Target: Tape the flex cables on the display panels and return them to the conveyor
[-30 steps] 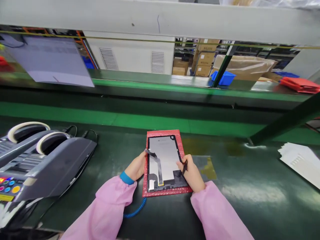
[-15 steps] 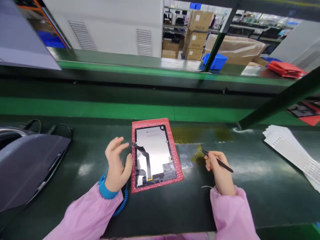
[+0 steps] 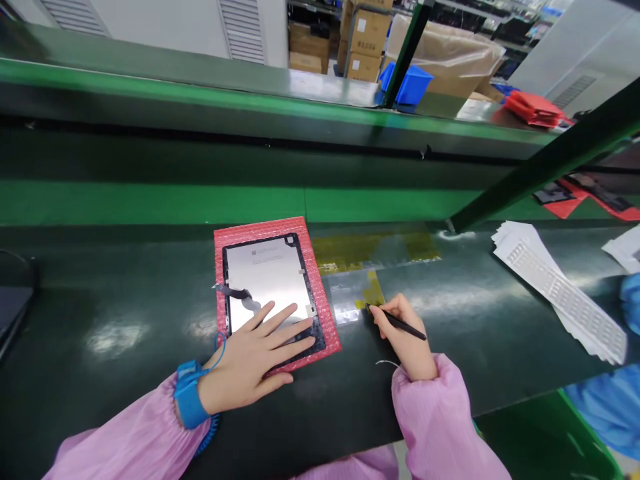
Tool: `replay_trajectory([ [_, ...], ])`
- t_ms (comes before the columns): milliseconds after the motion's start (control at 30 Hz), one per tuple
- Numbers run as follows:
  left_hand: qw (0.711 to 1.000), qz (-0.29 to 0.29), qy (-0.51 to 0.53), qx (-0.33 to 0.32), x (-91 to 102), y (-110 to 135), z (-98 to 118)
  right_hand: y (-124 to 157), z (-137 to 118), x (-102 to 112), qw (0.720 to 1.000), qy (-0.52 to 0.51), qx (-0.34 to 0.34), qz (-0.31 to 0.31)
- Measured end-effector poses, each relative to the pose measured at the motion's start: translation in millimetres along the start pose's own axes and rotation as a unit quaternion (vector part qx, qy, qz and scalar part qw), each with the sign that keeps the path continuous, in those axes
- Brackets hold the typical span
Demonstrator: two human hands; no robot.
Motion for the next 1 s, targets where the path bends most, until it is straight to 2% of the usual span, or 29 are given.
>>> replay_trajectory([
  [167,0.999,-0.008,0.047,0.012,0.9,-2.4,0.5,-1.5,-4.6,-2.2,0.999,0.009,-0.024,-0.026],
  [533,0.996,-0.025,0.081,0.030,-5.1,-2.7,1.1,0.2,-10.8,-7.2,0.998,-0.066,0.002,-0.016],
  [700,0.990,0.000,0.132,0.052,-7.7,-10.2,6.5,1.7,-10.0,-4.8,0.993,-0.116,-0.006,-0.028],
  [833,0.979,0.029,0.194,0.056,-4.4,-11.8,6.5,12.6,-9.6,-8.9,0.980,-0.194,-0.014,-0.039],
  [1000,0.965,0.080,0.242,0.055,15.3,17.8,-13.3,38.3,-18.8,-37.5,0.973,-0.209,-0.013,-0.100],
])
Point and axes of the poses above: each hand's wrist, its own y-axis away from the middle knuckle, its own x-axis out of the back of the hand, z = x × y, the point moved 1 cm from there along -y, towards the middle knuckle, and after that the axes turned 8 degrees about -y, right-handed, at the moved point
